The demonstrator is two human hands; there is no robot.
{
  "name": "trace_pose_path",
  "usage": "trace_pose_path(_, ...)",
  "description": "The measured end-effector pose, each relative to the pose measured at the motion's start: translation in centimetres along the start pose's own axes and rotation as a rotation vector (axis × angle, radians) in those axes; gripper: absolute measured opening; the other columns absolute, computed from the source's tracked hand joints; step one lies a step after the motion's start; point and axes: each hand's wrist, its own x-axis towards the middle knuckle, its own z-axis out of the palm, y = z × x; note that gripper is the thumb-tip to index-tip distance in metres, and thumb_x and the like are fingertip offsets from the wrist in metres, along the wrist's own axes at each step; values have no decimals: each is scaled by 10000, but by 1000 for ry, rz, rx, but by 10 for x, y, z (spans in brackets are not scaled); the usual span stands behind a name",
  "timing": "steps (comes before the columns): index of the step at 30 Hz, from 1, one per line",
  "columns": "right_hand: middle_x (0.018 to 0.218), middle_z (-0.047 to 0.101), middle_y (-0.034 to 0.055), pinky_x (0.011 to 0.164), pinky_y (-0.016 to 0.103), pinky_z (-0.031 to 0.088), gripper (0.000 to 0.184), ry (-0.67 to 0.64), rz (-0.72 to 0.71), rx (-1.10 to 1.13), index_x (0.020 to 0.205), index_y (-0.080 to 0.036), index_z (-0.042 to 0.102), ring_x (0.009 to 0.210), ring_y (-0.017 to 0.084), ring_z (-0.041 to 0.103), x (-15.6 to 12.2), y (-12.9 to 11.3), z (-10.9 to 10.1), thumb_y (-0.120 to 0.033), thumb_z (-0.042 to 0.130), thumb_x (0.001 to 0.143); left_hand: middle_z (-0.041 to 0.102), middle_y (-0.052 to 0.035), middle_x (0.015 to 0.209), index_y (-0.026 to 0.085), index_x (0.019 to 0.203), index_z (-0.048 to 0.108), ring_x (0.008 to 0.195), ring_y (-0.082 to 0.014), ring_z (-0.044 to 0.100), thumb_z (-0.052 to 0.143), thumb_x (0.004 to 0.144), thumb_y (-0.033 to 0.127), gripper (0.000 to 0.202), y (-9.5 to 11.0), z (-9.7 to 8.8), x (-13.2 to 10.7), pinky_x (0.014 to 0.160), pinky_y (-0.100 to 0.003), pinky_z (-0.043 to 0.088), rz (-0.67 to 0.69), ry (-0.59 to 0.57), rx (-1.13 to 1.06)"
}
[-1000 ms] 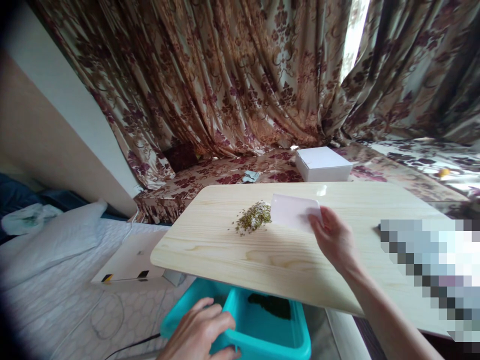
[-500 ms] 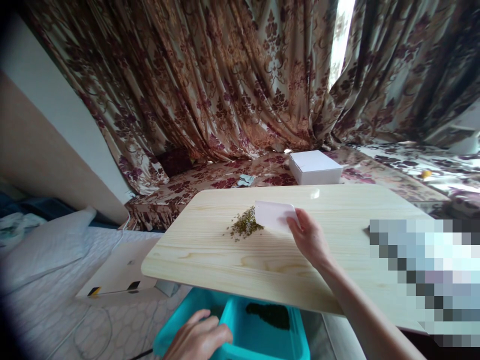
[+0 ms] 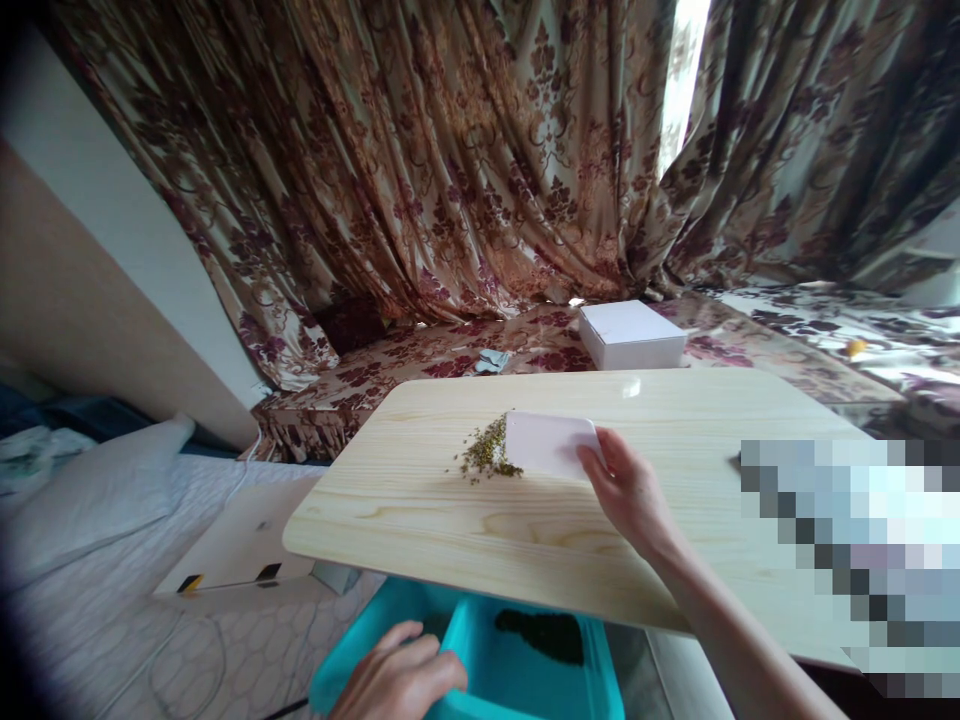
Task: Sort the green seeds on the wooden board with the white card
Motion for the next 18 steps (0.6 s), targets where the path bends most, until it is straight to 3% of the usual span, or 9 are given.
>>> trace_pose_path(5, 757, 711, 33, 632, 287, 551, 216, 130, -21, -69, 856, -236, 628, 703, 194, 674, -10, 4, -12, -432, 649, 768, 652, 14, 784, 278, 931, 659, 776, -216, 673, 725, 783, 348, 177, 3, -5, 2, 970, -406, 439, 0, -23, -6)
trace_pose_path(18, 787, 728, 51, 609, 296, 542, 250, 137, -13, -56, 863, -231, 619, 691, 202, 674, -19, 5, -8, -456, 643, 757, 636, 19, 782, 274, 925, 659, 769, -214, 662, 739, 758, 379, 213, 9, -9, 1, 970, -418, 434, -6, 8, -2)
